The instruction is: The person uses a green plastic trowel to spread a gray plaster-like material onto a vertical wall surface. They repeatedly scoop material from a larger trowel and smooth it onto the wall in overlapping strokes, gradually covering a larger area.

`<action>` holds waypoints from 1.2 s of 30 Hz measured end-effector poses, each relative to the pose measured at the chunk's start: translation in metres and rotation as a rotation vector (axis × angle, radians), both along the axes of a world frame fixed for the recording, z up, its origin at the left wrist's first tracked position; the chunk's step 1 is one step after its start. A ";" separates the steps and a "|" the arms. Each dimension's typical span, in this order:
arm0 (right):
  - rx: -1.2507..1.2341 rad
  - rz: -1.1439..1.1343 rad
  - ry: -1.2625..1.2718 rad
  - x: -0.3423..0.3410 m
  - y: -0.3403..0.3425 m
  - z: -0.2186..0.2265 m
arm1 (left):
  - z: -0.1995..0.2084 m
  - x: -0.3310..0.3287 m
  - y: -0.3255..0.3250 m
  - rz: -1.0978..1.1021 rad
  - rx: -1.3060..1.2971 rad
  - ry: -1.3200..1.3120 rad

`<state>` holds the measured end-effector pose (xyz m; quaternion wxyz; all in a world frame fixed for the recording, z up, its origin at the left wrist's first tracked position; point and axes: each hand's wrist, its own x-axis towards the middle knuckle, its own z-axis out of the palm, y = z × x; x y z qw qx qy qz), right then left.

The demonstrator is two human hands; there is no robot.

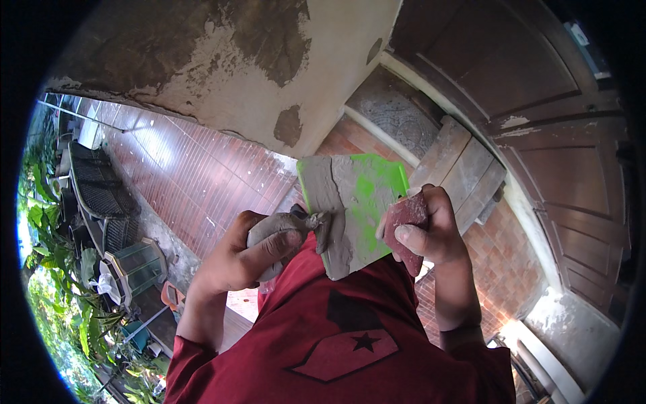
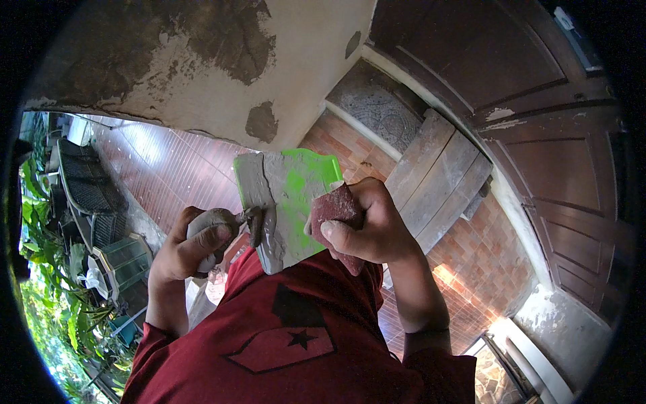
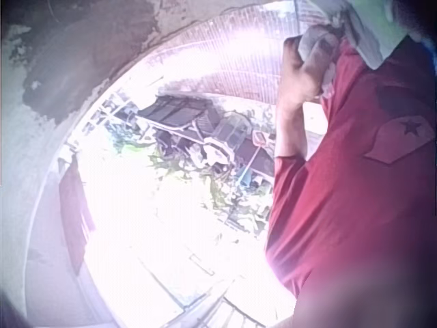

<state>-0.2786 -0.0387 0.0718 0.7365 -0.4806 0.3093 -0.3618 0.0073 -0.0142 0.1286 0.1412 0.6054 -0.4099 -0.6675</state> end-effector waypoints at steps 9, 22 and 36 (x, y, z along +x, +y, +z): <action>-0.096 0.017 -0.072 -0.004 -0.001 -0.003 | 0.001 -0.008 -0.006 0.119 -0.084 -0.065; -0.057 0.041 -0.095 -0.009 0.003 0.003 | -0.004 -0.012 -0.025 0.163 -0.123 -0.050; -0.218 -0.106 -0.106 -0.005 0.006 -0.005 | 0.007 -0.002 -0.012 0.099 -0.549 0.344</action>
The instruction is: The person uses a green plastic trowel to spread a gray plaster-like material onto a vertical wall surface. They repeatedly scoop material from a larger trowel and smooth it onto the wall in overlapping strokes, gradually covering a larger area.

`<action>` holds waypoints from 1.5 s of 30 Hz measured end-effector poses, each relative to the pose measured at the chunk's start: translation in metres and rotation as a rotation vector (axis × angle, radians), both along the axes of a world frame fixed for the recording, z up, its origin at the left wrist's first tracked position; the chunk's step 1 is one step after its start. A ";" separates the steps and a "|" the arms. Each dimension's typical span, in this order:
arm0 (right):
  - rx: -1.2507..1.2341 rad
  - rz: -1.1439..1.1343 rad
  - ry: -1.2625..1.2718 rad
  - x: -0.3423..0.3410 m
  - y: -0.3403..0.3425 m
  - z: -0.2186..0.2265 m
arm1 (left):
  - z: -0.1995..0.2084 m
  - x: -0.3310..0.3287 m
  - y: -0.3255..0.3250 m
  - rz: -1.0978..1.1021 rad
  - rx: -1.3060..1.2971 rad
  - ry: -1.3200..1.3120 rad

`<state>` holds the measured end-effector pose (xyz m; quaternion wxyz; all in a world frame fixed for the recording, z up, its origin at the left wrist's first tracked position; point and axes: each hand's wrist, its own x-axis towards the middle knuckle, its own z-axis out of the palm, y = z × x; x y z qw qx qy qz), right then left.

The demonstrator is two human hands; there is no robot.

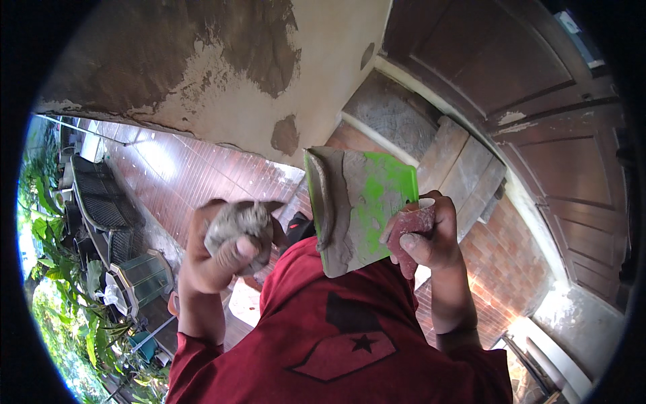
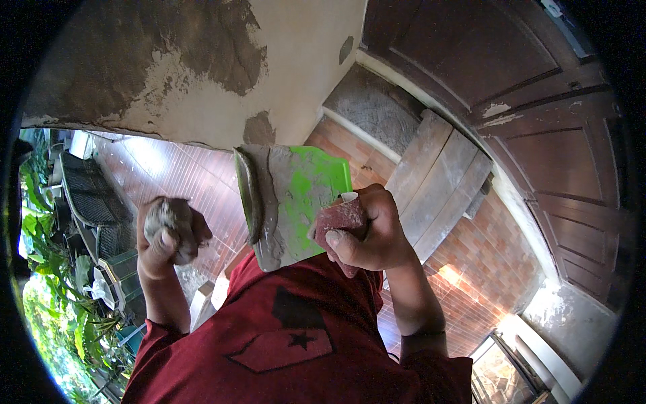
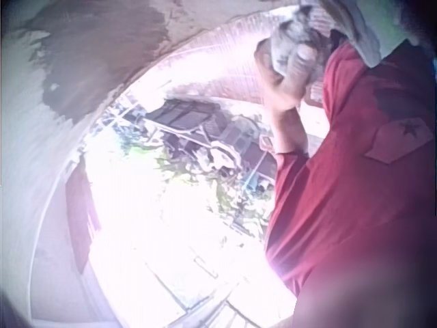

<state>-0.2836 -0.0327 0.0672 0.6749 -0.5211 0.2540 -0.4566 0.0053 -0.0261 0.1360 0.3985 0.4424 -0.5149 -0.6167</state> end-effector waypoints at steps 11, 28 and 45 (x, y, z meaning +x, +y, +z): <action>-0.172 -0.445 0.034 0.035 -0.014 0.000 | -0.029 -0.049 0.028 0.139 0.006 0.055; -0.250 -0.365 -0.015 0.081 -0.027 -0.002 | -0.043 -0.081 0.016 0.490 -0.028 -0.008; -0.125 -0.790 -0.087 0.129 -0.079 -0.032 | -0.061 -0.001 0.054 0.512 0.220 0.108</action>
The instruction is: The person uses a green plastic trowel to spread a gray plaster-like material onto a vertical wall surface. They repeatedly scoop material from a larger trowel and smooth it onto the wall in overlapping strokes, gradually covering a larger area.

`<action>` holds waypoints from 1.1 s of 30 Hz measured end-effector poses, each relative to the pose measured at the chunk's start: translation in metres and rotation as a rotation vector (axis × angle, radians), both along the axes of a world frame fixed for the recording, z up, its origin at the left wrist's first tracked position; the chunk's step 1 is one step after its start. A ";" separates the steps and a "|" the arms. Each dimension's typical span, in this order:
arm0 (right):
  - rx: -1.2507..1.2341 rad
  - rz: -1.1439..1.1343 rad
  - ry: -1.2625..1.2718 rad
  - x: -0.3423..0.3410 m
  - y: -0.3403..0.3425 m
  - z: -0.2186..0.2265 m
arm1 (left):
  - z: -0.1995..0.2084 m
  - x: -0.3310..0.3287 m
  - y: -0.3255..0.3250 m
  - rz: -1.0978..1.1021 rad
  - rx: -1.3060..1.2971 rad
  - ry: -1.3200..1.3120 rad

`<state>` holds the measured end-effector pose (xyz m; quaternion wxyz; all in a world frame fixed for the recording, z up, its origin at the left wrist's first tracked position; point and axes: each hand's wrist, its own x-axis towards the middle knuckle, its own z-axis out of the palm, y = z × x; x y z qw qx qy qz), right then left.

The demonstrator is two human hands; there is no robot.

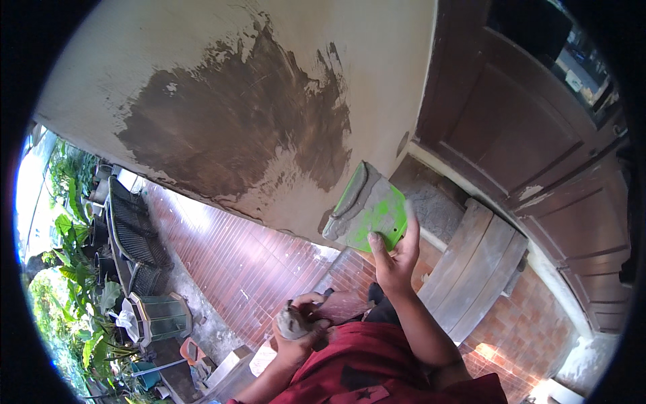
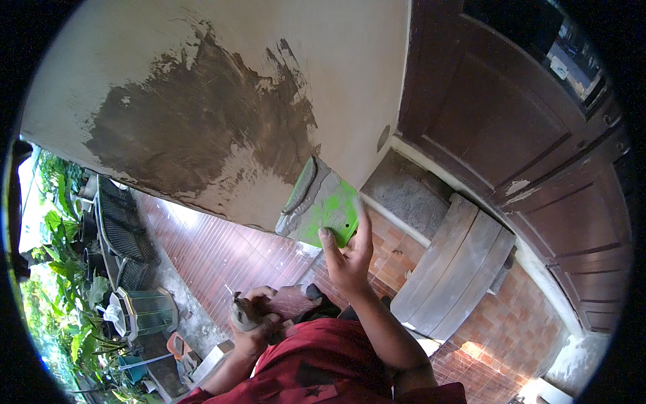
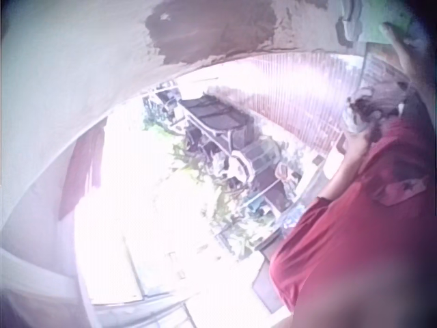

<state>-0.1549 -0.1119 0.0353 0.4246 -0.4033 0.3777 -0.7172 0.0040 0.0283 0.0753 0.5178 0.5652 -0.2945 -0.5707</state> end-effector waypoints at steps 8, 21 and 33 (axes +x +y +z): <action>0.511 0.276 -0.200 0.010 0.001 -0.097 | -0.015 0.030 0.024 0.310 0.216 0.104; 0.475 0.038 0.300 0.097 -0.028 -0.224 | -0.028 0.124 0.051 0.309 0.212 0.039; 0.352 0.106 0.291 0.145 -0.064 -0.109 | -0.043 0.202 0.057 0.208 0.154 0.114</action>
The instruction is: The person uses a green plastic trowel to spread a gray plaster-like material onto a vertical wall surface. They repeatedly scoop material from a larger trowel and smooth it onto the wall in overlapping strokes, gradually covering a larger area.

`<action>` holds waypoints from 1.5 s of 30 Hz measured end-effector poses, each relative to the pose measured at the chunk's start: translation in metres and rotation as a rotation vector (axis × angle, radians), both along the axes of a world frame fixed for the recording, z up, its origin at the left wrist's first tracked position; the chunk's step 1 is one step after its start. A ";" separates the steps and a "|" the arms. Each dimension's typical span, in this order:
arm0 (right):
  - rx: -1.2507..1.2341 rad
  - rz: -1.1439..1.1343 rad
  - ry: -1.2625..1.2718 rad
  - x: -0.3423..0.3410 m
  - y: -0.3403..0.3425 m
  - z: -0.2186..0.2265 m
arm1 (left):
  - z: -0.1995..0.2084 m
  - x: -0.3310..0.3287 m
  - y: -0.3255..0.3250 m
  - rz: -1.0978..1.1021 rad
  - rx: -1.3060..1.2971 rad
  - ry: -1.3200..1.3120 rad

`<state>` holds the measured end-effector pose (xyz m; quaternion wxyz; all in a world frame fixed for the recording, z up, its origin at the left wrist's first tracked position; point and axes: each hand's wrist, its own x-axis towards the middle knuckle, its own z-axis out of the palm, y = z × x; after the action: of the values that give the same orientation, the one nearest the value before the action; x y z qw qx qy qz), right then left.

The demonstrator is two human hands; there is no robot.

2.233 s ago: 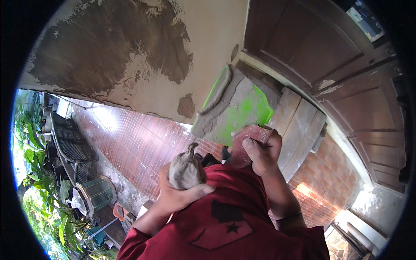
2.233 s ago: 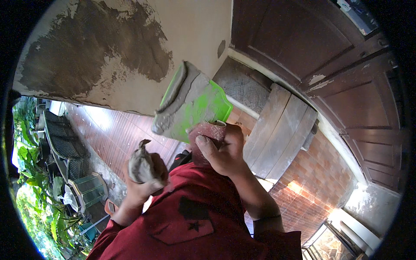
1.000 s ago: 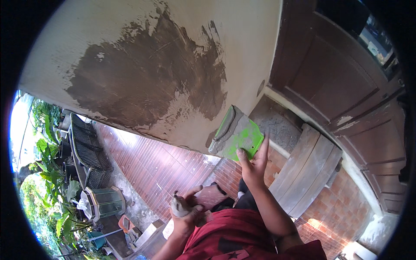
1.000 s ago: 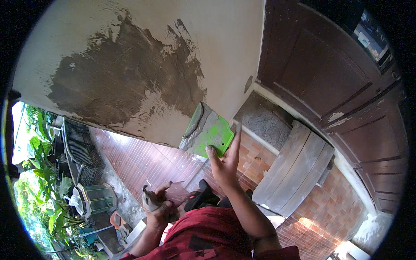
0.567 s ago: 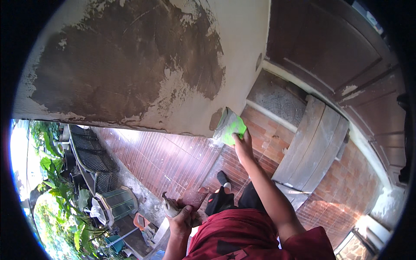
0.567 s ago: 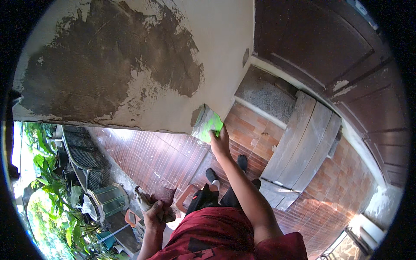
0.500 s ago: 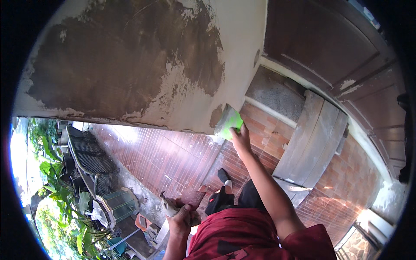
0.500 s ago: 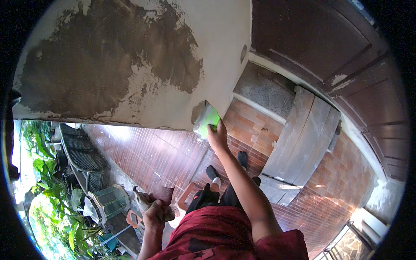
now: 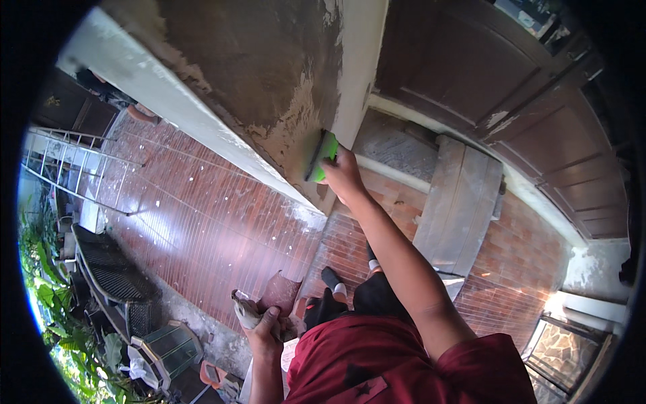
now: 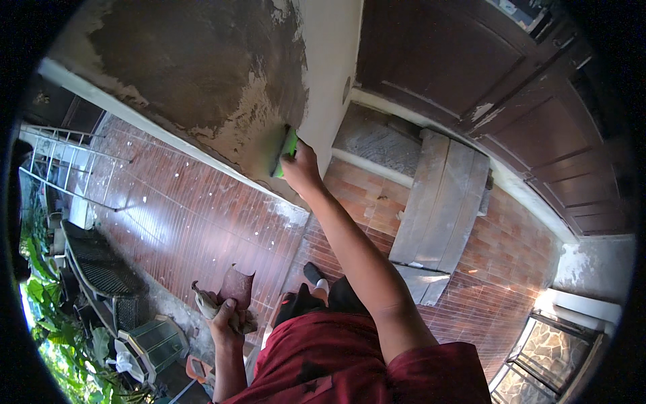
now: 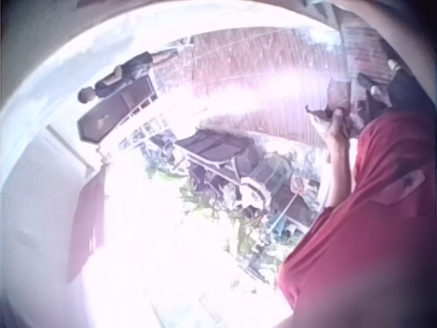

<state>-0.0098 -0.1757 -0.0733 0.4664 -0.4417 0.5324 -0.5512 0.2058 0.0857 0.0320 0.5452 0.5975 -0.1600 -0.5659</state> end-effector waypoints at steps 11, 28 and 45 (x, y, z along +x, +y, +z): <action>0.024 0.070 -0.214 0.003 0.011 0.192 | 0.014 0.019 -0.026 -0.173 -0.155 0.043; -0.005 -0.302 -0.327 -0.063 0.085 0.153 | 0.002 0.011 -0.034 -0.224 -0.196 0.188; 0.186 -0.259 0.034 -0.016 0.024 -0.074 | 0.012 -0.001 -0.012 0.090 0.111 -0.193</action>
<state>-0.0261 -0.1515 -0.1474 0.4214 -0.3334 0.6414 -0.5476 0.2047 0.0732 0.0441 0.5179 0.6852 -0.1532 -0.4887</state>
